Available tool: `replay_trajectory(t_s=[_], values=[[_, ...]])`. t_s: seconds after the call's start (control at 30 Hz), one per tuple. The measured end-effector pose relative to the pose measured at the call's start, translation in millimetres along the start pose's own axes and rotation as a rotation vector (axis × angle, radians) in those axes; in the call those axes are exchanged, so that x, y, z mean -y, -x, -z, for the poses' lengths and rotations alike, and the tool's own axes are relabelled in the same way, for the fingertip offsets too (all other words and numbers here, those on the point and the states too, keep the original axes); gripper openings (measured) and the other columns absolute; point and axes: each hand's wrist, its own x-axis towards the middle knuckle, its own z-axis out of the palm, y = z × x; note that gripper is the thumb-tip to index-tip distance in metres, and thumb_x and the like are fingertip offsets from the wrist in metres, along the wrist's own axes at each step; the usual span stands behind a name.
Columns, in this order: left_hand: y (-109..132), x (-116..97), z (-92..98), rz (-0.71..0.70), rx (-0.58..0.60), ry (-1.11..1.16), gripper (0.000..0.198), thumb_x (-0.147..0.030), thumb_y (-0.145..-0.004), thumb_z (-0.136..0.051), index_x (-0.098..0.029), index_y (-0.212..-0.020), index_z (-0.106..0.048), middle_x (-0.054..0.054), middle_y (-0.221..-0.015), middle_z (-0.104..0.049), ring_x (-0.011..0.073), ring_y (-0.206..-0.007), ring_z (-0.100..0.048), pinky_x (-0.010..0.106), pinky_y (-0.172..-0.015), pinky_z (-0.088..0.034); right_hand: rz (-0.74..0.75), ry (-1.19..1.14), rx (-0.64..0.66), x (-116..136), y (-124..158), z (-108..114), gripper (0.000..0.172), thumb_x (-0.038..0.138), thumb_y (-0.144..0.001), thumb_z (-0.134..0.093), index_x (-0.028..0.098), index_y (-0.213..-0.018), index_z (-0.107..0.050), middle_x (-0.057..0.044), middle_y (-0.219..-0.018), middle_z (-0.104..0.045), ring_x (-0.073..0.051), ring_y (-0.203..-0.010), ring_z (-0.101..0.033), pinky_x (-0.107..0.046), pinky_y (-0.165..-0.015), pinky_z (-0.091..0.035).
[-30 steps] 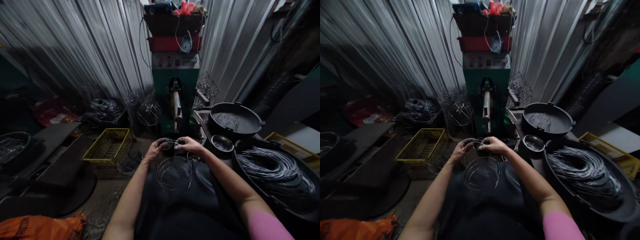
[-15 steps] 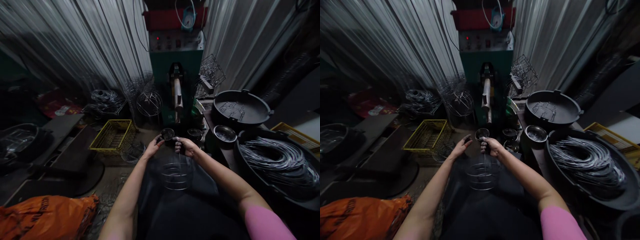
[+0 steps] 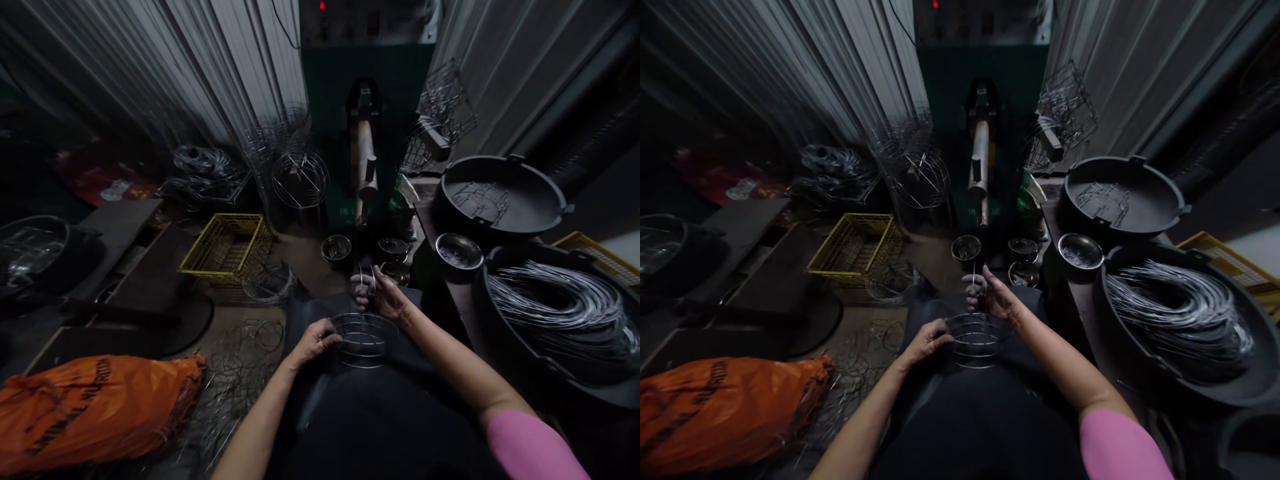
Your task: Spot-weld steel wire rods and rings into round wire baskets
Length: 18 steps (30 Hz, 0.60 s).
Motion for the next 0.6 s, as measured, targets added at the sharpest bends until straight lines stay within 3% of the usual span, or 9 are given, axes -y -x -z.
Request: replay_trajectory(t_s=[0.13,0.37,0.5,0.6], values=[[-2,5,-1.5,-0.007,0.017,-0.038,0.020,-0.036,-0.072,-0.056,-0.020,-0.063,-0.062,0.001,-0.063,-0.054,0.0135,-0.064,-0.049,0.023,-0.062,-0.038,0.007,0.016,-0.049,0,2,3,0.042,0.057,-0.074,-0.048,0.019,-0.091,-0.049,0.006,-0.056,-0.040,-0.008,-0.047,-0.036,-0.023,-0.049,-0.031],[-7,12,-3.6,0.003,0.007,-0.036,0.024,-0.040,-0.072,-0.055,-0.018,-0.062,-0.060,0.001,-0.062,-0.052,0.0132,-0.062,-0.048,0.023,-0.059,-0.037,-0.028,0.086,-0.156,5,1,6,0.042,0.054,-0.072,-0.052,0.020,-0.095,-0.045,0.007,-0.053,-0.041,-0.007,-0.045,-0.038,-0.023,-0.047,-0.034],[-5,2,-5.2,0.035,0.004,-0.131,0.030,-0.043,-0.074,-0.052,-0.017,-0.063,-0.060,0.001,-0.063,-0.054,0.0128,-0.064,-0.049,0.023,-0.060,-0.039,0.141,0.172,-0.281,1,0,-3,0.042,0.051,-0.068,-0.058,0.020,-0.094,-0.043,0.004,-0.061,-0.051,-0.010,-0.050,-0.049,-0.025,-0.049,-0.041],[-3,-21,0.7,-0.004,0.048,-0.214,0.028,-0.042,-0.075,-0.052,-0.018,-0.082,-0.062,0.003,-0.077,-0.060,0.0145,-0.074,-0.054,0.026,-0.070,-0.042,0.315,0.313,-0.417,1,5,-13,0.040,0.045,-0.067,-0.062,0.020,-0.093,-0.044,0.007,-0.055,-0.047,-0.006,-0.040,-0.043,-0.019,-0.038,-0.036]])
